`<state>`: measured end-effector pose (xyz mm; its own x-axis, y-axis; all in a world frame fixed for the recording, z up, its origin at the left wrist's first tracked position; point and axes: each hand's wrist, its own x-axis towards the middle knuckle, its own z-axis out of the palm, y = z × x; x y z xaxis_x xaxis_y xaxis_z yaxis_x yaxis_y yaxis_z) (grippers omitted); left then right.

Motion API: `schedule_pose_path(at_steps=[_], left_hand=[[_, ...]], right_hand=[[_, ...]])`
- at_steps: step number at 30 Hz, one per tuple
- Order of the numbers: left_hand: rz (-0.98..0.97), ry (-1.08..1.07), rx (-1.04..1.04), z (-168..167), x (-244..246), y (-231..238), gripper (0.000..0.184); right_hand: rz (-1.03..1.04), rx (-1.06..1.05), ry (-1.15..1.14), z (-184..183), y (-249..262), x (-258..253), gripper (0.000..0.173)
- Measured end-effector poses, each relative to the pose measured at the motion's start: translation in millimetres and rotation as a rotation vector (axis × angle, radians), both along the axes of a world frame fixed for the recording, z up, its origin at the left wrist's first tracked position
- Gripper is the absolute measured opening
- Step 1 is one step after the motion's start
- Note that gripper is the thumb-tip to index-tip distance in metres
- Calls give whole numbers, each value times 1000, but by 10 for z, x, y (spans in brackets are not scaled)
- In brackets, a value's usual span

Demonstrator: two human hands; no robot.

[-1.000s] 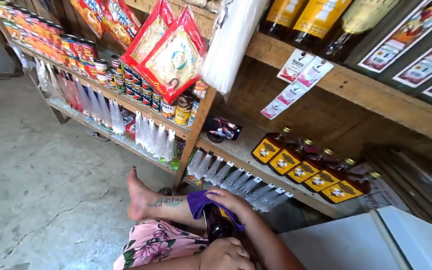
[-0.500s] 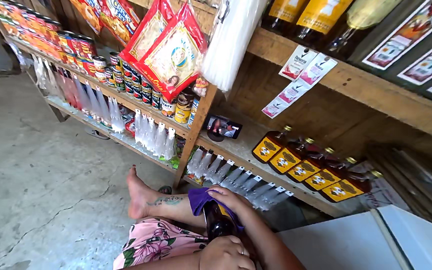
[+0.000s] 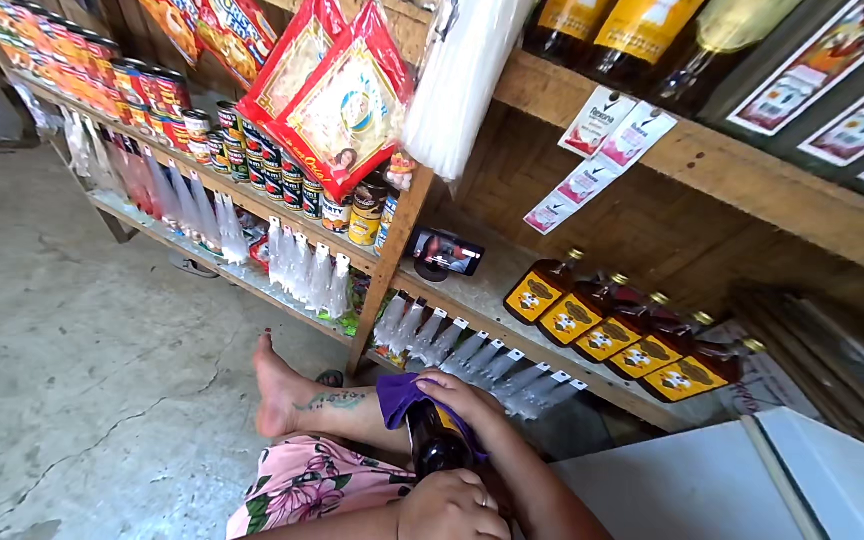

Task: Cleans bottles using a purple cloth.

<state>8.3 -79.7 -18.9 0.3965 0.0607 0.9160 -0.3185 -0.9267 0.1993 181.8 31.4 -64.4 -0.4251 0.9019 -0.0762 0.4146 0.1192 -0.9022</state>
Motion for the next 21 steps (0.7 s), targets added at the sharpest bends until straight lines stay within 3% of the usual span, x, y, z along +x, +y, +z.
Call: schedule_pose_path(at_steps=[6,11,16,21], left_hand=[[14,-23,-3,23,-28,17,39],[21,-42,-22,20,-36,19,41],[16,-27,-16,14,-23,0,40],[20,-27,-22,12,-9,-5,41]], right_hand=[[-45,110,2,144,-263,-19,35],[-152,262,130,149,-673,-4,39],[-85,443,222,220,-998,-5,41],[-3,666,158,265,-1133,-50,26]])
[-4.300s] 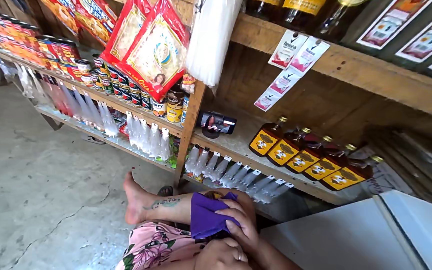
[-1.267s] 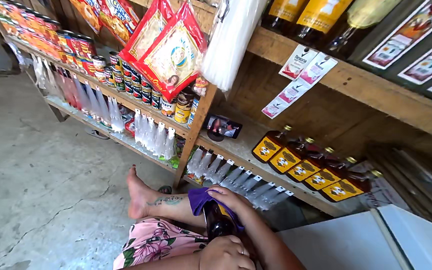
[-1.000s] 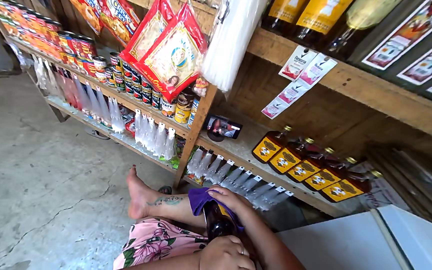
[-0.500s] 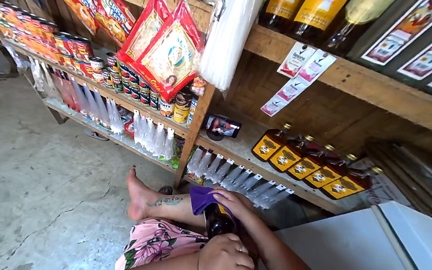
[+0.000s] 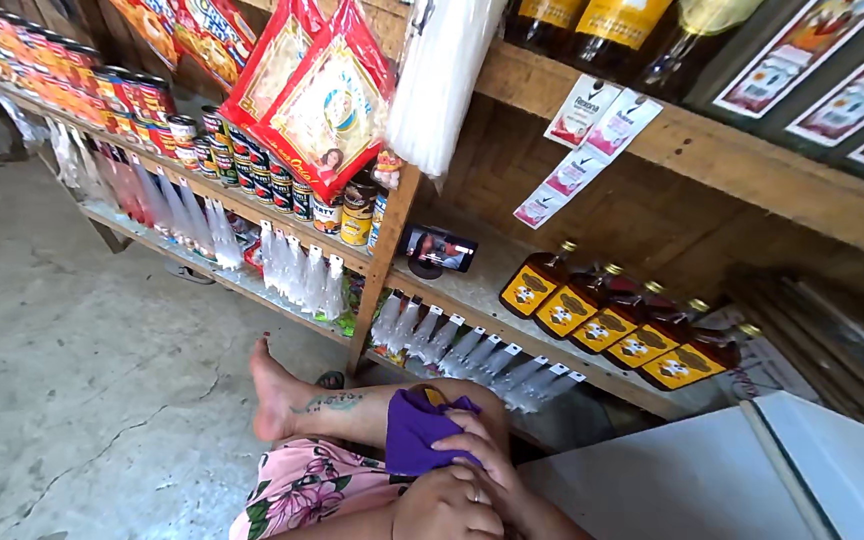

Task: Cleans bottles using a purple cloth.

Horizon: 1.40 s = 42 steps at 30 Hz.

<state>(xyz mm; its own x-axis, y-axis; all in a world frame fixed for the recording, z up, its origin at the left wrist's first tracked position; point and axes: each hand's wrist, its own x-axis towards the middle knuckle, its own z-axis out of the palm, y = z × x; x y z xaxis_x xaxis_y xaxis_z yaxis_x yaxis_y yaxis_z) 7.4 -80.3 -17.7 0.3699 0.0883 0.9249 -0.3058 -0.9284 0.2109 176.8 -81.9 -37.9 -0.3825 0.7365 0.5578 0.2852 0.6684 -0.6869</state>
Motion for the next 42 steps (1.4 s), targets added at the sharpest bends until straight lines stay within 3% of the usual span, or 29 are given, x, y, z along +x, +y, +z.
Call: schedule_pose_path(at_steps=[18,24,28,32,42], left_hand=[[-8,-13,-5,20,-15,31,40],[-24,17,2,1,-9,23,40],[-32,35,-1,2,-19,14,40],[-21,3,0,29,-28,42,40],[-10,-5,2,37,-41,41,40]], right_hand=[[49,-124,-23,62,107,18,31],[9,-291,-5,40,169,92,48],[-76,-197,-74,153,160,150,33],[-37,-223,1,171,173,262,24],[-32,-272,55,69,176,42,47]])
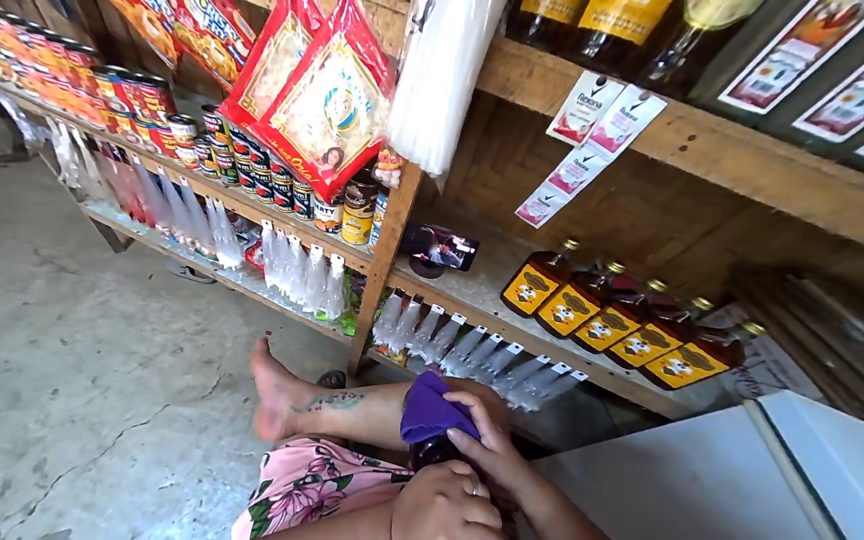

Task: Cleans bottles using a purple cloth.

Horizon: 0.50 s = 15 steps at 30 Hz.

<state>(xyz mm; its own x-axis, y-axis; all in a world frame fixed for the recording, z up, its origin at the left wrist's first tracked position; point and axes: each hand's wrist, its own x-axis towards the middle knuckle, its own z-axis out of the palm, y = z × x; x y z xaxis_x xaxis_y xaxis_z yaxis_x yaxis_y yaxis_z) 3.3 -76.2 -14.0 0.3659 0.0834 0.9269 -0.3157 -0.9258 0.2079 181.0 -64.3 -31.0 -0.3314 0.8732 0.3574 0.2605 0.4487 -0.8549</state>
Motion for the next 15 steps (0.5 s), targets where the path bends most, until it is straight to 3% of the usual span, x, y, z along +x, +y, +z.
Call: schedule_pose_path(at_steps=[6,9,15], left_hand=[[5,-9,-7,-21,-5,-4,41],[-9,-28,-22,-4,-3,2,42],[-8,-33,-24,-26,7,-3,41]], right_hand=[[37,181,-17,-21,-79,123,32],[112,281,-83,60,-143,116,36],[168,227,-208,140,18,-44,37]])
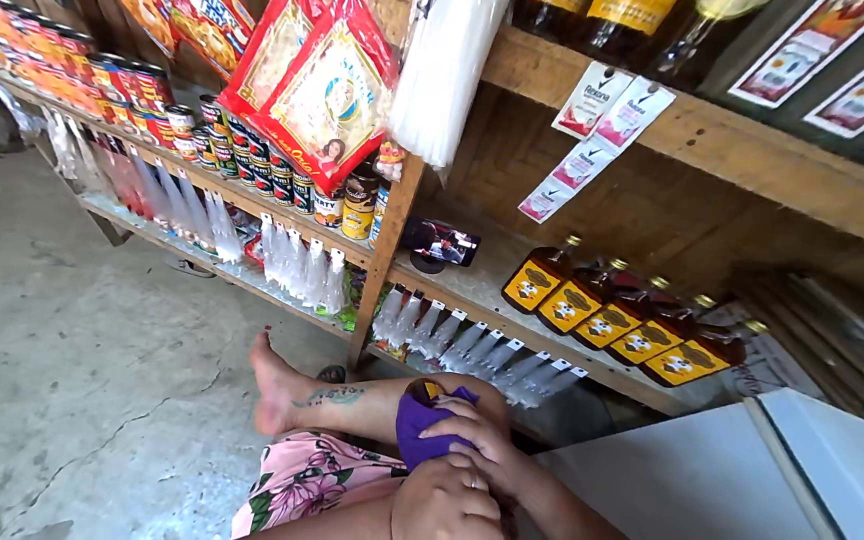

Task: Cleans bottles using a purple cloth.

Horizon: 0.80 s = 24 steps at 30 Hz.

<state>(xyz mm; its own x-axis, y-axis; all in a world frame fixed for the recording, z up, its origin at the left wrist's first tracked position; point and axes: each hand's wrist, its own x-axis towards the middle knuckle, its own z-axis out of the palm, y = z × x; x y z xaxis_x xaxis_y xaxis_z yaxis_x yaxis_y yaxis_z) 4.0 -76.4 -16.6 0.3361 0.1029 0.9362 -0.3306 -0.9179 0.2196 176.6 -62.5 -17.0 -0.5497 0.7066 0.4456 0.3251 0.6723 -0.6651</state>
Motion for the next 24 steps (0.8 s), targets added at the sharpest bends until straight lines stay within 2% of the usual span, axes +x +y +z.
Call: schedule_pose_path(at_steps=[7,13,20,24], left_hand=[[-33,50,15,-11,-21,-22,39],[-60,73,22,-13,-35,-20,37],[-81,89,16,-3,-76,38,49],[-59,91,-53,40,-100,67,35]], right_hand=[[152,-287,-83,78,403,-83,35],[94,-502,-147,15,642,-73,37],[-88,-582,66,-320,735,-7,34],[-210,-524,224,-477,709,15,33]])
